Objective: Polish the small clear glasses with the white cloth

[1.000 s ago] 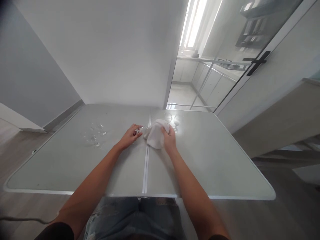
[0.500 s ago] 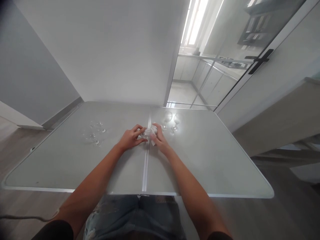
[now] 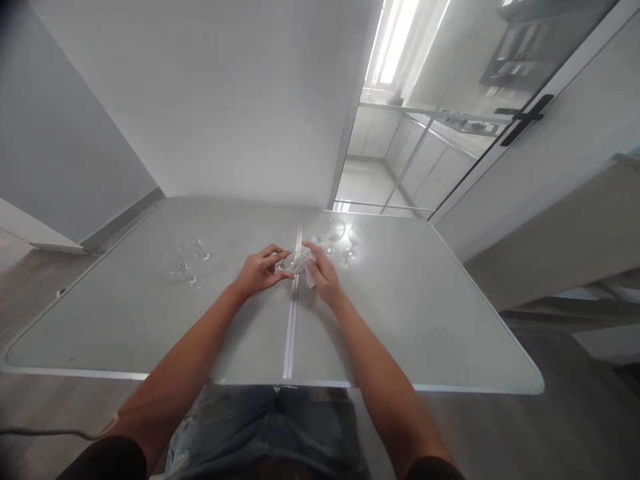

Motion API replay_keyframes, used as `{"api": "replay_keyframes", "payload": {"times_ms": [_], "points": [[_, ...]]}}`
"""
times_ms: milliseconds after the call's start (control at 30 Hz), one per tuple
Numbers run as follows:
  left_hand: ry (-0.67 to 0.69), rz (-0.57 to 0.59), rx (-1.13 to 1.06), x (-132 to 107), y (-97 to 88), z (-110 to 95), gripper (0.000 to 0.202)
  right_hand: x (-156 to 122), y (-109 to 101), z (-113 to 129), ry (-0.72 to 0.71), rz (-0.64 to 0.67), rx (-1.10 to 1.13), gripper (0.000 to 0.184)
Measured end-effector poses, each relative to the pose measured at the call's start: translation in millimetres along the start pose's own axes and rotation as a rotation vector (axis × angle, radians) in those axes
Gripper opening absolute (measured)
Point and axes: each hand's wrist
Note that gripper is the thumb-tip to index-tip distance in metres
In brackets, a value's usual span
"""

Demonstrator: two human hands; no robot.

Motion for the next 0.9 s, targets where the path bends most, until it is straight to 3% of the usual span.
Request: {"api": "replay_keyframes", "payload": {"times_ms": [133, 300, 433, 600, 700, 900], "points": [[0.003, -0.021, -0.027, 1, 5.0, -3, 0.051, -2, 1, 5, 0.064, -0.069, 0.127, 0.053], [0.066, -0.033, 0.107, 1, 6.2, -4, 0.054, 0, 0, -1, 0.000, 0.084, -0.010, 0.068], [0.067, 0.011, 0.151, -2, 2.8, 4, 0.053, 4, 3, -1, 0.084, 0.118, 0.034, 0.062], [0.036, 0.010, 0.035, 0, -2.0, 8, 0.053, 4, 3, 7, 0.105, 0.014, 0.189, 0.048], [0.039, 0.003, -0.044, 1, -2.0, 6, 0.053, -1, 2, 9, 0.080, -0.078, 0.173, 0.046], [0.094, -0.018, 0.075, -2, 5.5, 5, 0.055, -2, 7, 0, 0.042, 0.108, 0.026, 0.057]]}}
Point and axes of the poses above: each hand's wrist, its own x-axis towards the middle knuckle, its own y-axis out of the palm, z = x × y, and after that the axes turned 1 degree about -y, right-handed
